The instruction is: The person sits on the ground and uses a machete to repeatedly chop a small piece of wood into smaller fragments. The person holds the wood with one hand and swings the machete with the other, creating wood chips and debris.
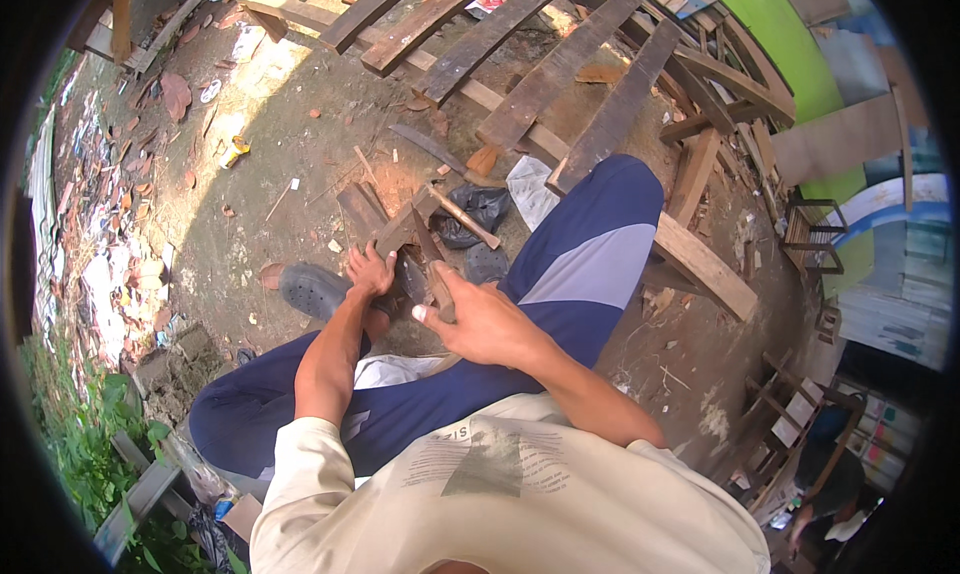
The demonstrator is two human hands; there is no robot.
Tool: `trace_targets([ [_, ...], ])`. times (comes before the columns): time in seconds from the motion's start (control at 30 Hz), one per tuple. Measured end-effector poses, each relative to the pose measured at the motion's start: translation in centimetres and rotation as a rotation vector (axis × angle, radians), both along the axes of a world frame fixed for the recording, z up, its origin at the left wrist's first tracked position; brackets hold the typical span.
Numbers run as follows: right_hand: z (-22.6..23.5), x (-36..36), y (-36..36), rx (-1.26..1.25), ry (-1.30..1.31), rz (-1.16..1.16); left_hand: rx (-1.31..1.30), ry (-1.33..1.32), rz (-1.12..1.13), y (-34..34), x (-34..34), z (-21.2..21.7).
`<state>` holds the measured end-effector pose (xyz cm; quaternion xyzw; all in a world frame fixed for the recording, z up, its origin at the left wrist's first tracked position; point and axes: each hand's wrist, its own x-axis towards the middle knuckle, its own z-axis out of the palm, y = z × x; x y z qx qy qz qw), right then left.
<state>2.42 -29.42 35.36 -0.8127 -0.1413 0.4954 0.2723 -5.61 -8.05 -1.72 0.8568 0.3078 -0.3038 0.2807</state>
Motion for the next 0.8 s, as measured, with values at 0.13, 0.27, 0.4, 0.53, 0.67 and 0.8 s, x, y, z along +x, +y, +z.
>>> trace_targets([
  [0.13, 4.4, -3.1, -7.3, 0.125, -0.211, -0.178, -0.010, -0.025, -0.053, 1.6, 1.3, 0.4],
  [0.27, 3.1, -3.1, -8.7, 0.171, -0.293, -0.343, -0.096, -0.011, -0.012, 1.4, 2.1, 1.4],
  [0.4, -1.5, -3.1, -9.2, 0.294, -0.322, -0.451, 0.180, -0.166, 0.026, 0.1, 1.8, 0.6],
  [0.53, -3.8, -3.4, -10.7, 0.355, -0.376, -0.468, 0.329, -0.447, -0.016, -4.2, 5.6, 2.0],
  [0.67, -5.2, -3.1, -11.7, 0.436, -0.400, -0.482, 0.191, -0.390, -0.423, -8.3, 8.1, 2.2],
  [0.8, -6.1, -2.8, -12.3, 0.468, -0.471, -0.475, -0.296, 0.100, -1.023, -10.7, 6.7, 3.1],
])
